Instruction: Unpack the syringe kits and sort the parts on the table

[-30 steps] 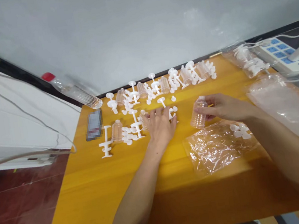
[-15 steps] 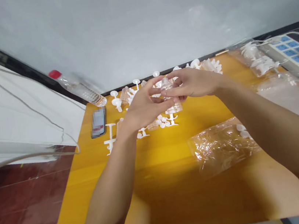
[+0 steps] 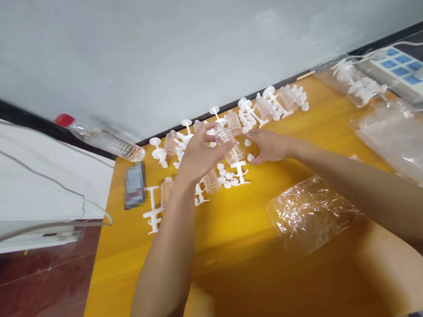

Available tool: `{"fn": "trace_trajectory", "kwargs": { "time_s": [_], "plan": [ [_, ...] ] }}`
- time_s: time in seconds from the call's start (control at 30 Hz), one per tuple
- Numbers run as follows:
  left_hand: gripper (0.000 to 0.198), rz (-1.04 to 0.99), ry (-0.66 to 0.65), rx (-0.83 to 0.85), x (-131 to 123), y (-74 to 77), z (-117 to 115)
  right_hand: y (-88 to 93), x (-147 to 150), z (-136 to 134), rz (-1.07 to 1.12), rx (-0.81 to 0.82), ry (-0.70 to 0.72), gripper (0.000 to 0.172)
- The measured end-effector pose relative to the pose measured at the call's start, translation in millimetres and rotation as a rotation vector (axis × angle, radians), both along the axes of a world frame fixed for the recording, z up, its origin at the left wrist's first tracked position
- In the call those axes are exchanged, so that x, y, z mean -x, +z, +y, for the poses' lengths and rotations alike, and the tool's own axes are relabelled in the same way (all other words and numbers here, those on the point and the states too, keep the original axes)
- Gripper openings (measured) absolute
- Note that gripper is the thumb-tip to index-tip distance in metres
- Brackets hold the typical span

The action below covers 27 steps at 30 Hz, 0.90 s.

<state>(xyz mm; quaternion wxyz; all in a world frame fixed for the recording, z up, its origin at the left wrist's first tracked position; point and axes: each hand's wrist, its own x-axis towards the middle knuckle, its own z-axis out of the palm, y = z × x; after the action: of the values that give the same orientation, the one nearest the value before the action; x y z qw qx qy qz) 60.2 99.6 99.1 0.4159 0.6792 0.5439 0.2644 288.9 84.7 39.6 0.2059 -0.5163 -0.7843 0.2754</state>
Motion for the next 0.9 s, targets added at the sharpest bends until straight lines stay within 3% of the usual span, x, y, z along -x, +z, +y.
{"fn": "trace_trajectory", "kwargs": {
  "time_s": [0.17,0.37,0.5,0.67,0.77,0.9],
  "plan": [
    [0.066,0.100,-0.052,-0.044,-6,-4.3,-2,-0.1,3,4,-0.027,-0.019,0.032,0.029],
    [0.058,0.269,-0.165,-0.110,-39,-10.5,-12,-4.8,-11,5,-0.110,-0.020,0.001,0.001],
    [0.055,0.423,-0.153,-0.176,-48,-13.3,-18,-4.7,-16,2,-0.101,-0.037,0.001,0.004],
    [0.058,0.393,-0.102,-0.169,-39,-22.3,-19,-5.2,-7,8,-0.101,-0.039,0.105,0.008],
    [0.056,0.389,-0.085,-0.169,-37,-30.7,-20,-7.1,-6,13,-0.113,-0.023,0.099,0.013],
    [0.056,0.415,-0.090,-0.263,-42,-41.8,-23,-9.5,-13,14,-0.089,-0.032,0.064,0.007]
  ]
}}
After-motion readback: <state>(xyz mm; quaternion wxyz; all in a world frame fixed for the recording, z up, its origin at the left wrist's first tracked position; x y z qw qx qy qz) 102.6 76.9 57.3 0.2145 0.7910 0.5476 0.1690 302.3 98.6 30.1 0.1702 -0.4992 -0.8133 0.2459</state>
